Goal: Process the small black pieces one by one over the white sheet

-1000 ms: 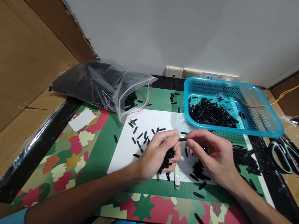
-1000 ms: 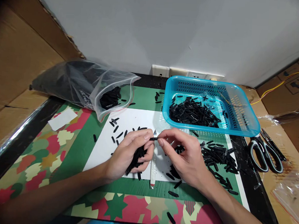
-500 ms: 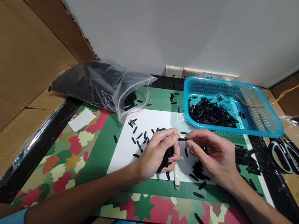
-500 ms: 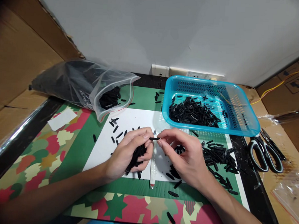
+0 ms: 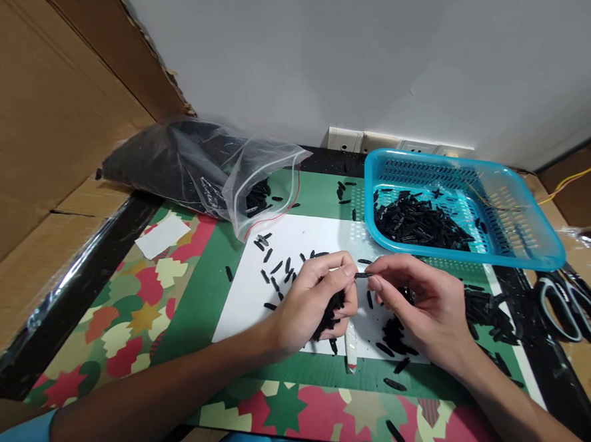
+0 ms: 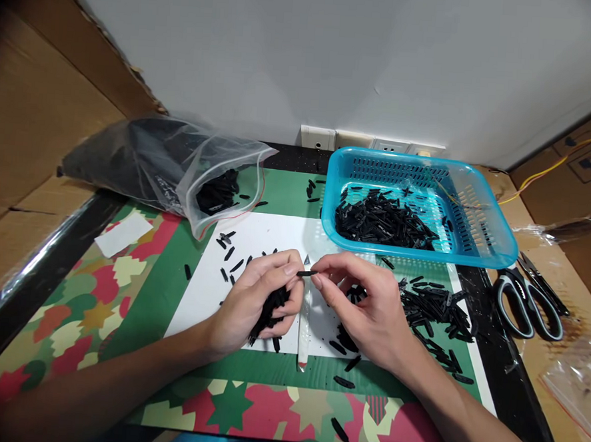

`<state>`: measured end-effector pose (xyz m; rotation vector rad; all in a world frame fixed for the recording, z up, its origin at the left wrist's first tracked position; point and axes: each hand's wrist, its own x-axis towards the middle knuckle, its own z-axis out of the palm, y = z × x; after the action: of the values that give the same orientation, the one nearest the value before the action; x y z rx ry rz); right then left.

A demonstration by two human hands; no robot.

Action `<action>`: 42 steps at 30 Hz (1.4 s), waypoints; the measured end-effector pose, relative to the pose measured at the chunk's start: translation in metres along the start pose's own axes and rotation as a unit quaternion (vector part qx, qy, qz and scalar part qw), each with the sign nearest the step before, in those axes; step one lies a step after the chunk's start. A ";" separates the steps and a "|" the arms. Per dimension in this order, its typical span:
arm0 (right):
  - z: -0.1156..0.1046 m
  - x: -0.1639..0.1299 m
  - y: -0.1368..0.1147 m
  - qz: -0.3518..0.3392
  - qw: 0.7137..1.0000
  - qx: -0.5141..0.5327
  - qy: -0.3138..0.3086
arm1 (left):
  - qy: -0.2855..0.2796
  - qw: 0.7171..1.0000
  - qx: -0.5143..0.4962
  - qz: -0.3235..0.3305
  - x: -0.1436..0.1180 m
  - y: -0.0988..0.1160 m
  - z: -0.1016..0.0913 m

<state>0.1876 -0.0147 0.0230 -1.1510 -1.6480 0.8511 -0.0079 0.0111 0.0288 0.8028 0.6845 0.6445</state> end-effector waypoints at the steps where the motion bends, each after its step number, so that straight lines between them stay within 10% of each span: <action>1: 0.000 0.000 0.000 0.000 1.000 0.000 -0.001 | 0.001 1.000 0.000 0.001 0.000 0.000 0.000; 14: -0.002 -0.002 -0.001 -0.087 0.990 -0.113 0.010 | -0.004 1.000 -0.014 0.006 0.000 -0.001 -0.001; 18: -0.020 0.001 0.005 -0.196 0.913 -0.329 0.144 | -0.006 1.000 -0.025 0.002 -0.001 -0.001 0.000; 23: -0.039 0.011 0.008 -0.137 0.864 -0.429 0.225 | 0.000 1.000 -0.027 -0.004 -0.001 -0.001 0.001; 31: 0.005 -0.004 -0.010 -0.224 0.952 -0.204 -0.042 | 0.059 0.998 0.000 0.006 0.001 -0.005 0.001; 42: 0.013 -0.007 -0.009 -0.110 0.989 -0.089 -0.034 | 0.047 0.999 0.015 0.001 0.001 -0.006 0.003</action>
<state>0.1738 -0.0247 0.0250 -1.0448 -1.8971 0.6192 -0.0035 0.0074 0.0247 0.8053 0.7799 0.6776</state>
